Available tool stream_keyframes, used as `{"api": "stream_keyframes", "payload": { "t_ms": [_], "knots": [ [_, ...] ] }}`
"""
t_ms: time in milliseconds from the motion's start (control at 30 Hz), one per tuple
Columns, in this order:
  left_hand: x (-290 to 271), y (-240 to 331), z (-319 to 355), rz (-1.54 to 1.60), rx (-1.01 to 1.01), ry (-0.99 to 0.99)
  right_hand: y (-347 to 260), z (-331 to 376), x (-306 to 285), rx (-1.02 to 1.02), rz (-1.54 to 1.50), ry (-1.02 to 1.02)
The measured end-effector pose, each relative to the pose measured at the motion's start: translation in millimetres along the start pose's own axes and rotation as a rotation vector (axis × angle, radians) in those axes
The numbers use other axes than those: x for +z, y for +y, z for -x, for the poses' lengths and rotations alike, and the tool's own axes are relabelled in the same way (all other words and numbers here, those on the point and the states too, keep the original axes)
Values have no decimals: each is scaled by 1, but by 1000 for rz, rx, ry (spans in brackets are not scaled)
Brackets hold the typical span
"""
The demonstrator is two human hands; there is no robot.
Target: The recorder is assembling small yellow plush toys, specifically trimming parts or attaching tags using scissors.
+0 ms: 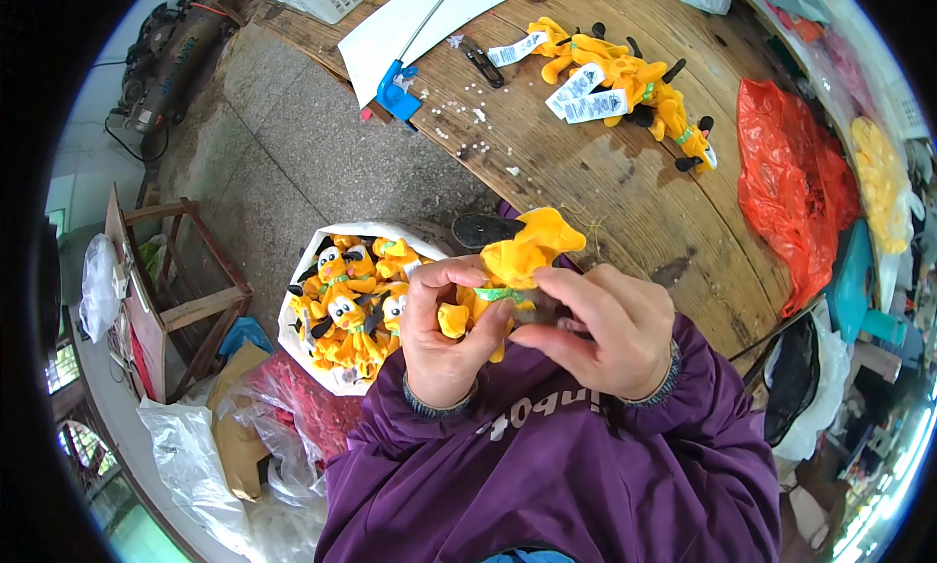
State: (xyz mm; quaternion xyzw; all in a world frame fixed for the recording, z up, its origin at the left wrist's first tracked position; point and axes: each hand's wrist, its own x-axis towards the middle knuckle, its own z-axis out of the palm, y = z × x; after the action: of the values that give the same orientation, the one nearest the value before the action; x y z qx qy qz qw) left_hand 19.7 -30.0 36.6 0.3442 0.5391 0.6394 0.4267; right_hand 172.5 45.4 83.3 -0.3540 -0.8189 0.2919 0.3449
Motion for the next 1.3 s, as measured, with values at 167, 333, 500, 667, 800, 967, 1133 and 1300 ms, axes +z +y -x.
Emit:
{"api": "stream_keyframes", "payload": {
  "t_ms": [167,333,500,667,800,967,1133,1300],
  "knots": [
    [0,0,0,-84,48,-36,8,-2,12,-178,-3,-56],
    [-2,3,1,-46,3,-62,8,4,19,-43,-25,-63],
    [0,4,1,-29,-1,-67,14,-3,20,-94,-65,-10],
    [3,5,0,39,-8,-65,20,-4,10,148,-399,-102],
    [4,6,0,56,-66,-56,16,-2,10,288,-415,-68],
    [0,8,1,70,-176,-17,5,-2,-4,266,-313,-73],
    [2,5,-1,77,-72,31,6,9,-11,74,5,-100],
    [3,8,-1,17,-49,14,17,8,-2,-258,242,-27]
  ]
}}
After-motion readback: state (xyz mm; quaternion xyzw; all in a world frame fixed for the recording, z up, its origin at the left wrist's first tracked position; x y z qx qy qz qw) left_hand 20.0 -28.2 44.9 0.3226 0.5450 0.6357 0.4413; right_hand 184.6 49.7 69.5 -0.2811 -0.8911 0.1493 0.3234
